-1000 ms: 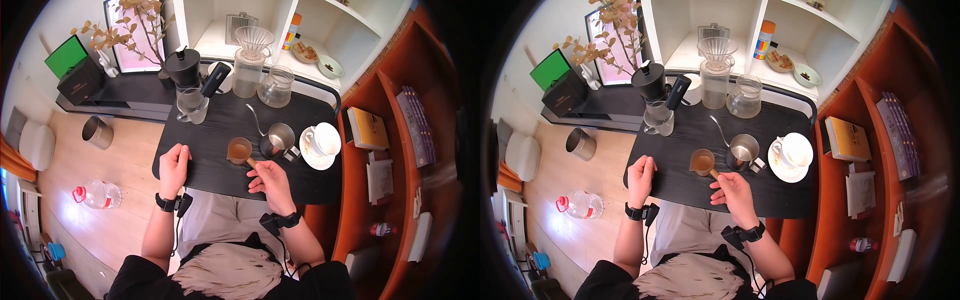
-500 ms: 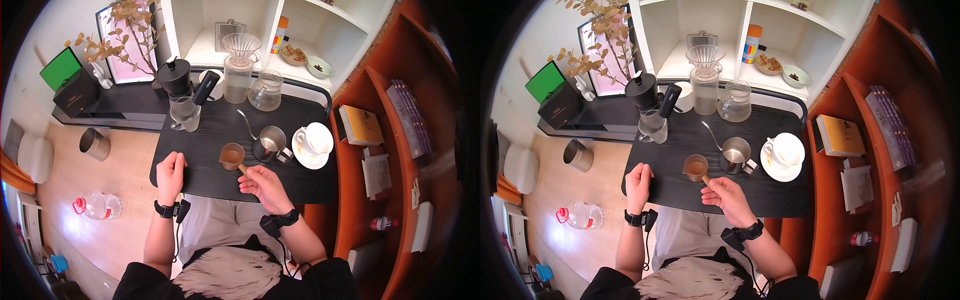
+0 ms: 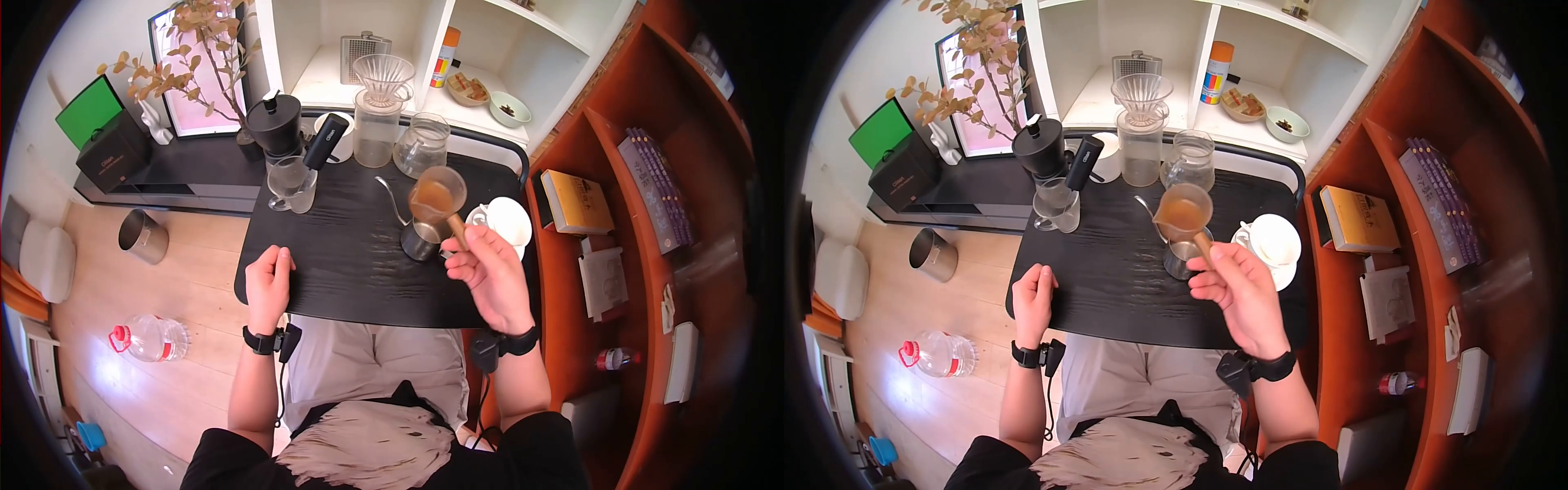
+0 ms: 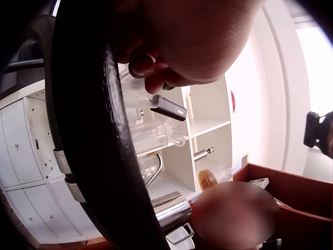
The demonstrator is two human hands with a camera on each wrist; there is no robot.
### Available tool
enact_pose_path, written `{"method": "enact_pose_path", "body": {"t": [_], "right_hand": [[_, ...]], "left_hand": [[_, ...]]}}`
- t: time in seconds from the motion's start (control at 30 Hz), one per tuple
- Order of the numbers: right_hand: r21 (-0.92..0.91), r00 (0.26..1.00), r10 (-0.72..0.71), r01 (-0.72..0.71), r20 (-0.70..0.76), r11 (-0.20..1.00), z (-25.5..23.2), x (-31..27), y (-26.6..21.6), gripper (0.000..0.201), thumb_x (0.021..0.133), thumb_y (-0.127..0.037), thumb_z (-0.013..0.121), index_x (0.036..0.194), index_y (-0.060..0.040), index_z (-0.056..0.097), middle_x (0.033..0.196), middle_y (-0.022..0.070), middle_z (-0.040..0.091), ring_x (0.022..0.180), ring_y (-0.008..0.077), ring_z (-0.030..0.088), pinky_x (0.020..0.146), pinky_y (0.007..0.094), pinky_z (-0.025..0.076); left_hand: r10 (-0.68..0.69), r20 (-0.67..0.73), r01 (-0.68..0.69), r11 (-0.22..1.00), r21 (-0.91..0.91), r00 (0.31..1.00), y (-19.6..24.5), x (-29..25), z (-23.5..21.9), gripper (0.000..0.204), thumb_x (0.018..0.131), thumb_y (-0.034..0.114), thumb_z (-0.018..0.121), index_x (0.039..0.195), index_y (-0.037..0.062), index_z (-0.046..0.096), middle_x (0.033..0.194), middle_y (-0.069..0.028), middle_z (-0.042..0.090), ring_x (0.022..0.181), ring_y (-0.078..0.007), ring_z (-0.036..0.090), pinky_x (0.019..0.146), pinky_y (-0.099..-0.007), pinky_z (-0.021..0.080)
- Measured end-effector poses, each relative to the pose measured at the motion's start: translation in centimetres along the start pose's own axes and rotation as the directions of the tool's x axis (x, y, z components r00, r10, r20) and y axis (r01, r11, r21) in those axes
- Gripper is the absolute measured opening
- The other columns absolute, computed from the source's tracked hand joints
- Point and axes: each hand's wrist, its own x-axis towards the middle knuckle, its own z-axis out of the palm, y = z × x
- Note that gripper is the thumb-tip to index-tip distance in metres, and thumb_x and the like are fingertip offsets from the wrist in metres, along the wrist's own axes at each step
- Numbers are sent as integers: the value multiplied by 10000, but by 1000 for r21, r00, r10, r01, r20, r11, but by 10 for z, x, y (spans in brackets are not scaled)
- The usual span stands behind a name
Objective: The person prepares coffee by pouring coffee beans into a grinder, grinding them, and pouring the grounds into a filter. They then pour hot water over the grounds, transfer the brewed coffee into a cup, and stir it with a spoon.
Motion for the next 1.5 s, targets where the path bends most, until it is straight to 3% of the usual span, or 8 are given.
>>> {"method": "enact_pose_path", "body": {"t": [0.1, 0.17, 0.73, 0.9, 0.97, 1.2, 1.27, 1.5], "right_hand": [[-64, 998, -42, 40, -43, 997, -9, 6, -7, 182, 1106, -178, 597, 1189, -21, 633, 1068, 158, 771, 839, 175, 766, 783, 300, 643], [-101, 995, -65, 58, -70, 993, -14, 10, -9, 180, 1103, -168, 599, 1194, -18, 635, 1066, 154, 772, 835, 171, 764, 786, 299, 642], [-322, 971, -160, 95, -179, 942, -38, 16, 2, 227, 1086, -145, 627, 1246, 16, 627, 1053, 135, 771, 798, 129, 733, 728, 274, 629], [-321, 973, -153, 90, -175, 943, -42, 14, 4, 230, 1085, -148, 630, 1249, 14, 630, 1053, 129, 770, 794, 125, 729, 725, 272, 624], [-323, 973, -151, 88, -175, 942, -42, 13, 4, 232, 1085, -150, 631, 1249, 13, 631, 1053, 128, 770, 795, 124, 729, 726, 272, 624], [-331, 972, -158, 93, -175, 939, -43, 12, 5, 232, 1082, -152, 637, 1247, 11, 632, 1056, 127, 768, 797, 121, 726, 725, 269, 620], [-334, 972, -158, 93, -175, 938, -43, 12, 5, 231, 1081, -150, 638, 1247, 11, 632, 1059, 126, 767, 798, 120, 724, 724, 269, 619], [-356, 966, -172, 94, -194, 930, -42, 11, 4, 223, 1080, -147, 638, 1240, 8, 635, 1064, 123, 763, 796, 118, 715, 719, 271, 615]], "left_hand": [[-2, -3, 2, 1000, -3, 1000, 1, 0, -1, 410, 1121, 226, 553, 767, 21, 581, 592, 37, 458, 564, -39, 398, 525, -270, 304], [-41, 0, 41, 999, 2, 999, 1, 0, -1, 367, 1089, 205, 584, 776, 14, 612, 575, -48, 487, 536, -102, 422, 524, -315, 344], [-4, -6, 4, 1000, 4, 1000, 1, 0, -1, 390, 1105, 215, 570, 768, 20, 592, 583, -6, 468, 555, -72, 410, 526, -294, 326], [7, -4, -7, 1000, 8, 1000, 1, -1, 0, 409, 1120, 223, 555, 765, 22, 576, 587, 34, 449, 563, -45, 392, 524, -275, 306], [-17, -9, 17, 1000, 9, 1000, 1, 0, 0, 376, 1092, 211, 583, 771, 17, 606, 573, -47, 481, 539, -102, 419, 522, -315, 341], [-20, -5, 20, 999, 33, 1000, 4, 0, -1, 372, 1089, 209, 585, 771, 16, 606, 581, -55, 496, 541, -107, 442, 527, -319, 356], [13, -11, -13, 999, 31, 1000, 5, -1, 0, 407, 1116, 228, 557, 765, 24, 585, 584, 28, 447, 565, -50, 392, 529, -282, 305], [7, -7, -7, 999, 42, 1000, 7, -1, 0, 400, 1113, 220, 560, 767, 23, 586, 599, 19, 462, 577, -56, 401, 537, -284, 319]]}}
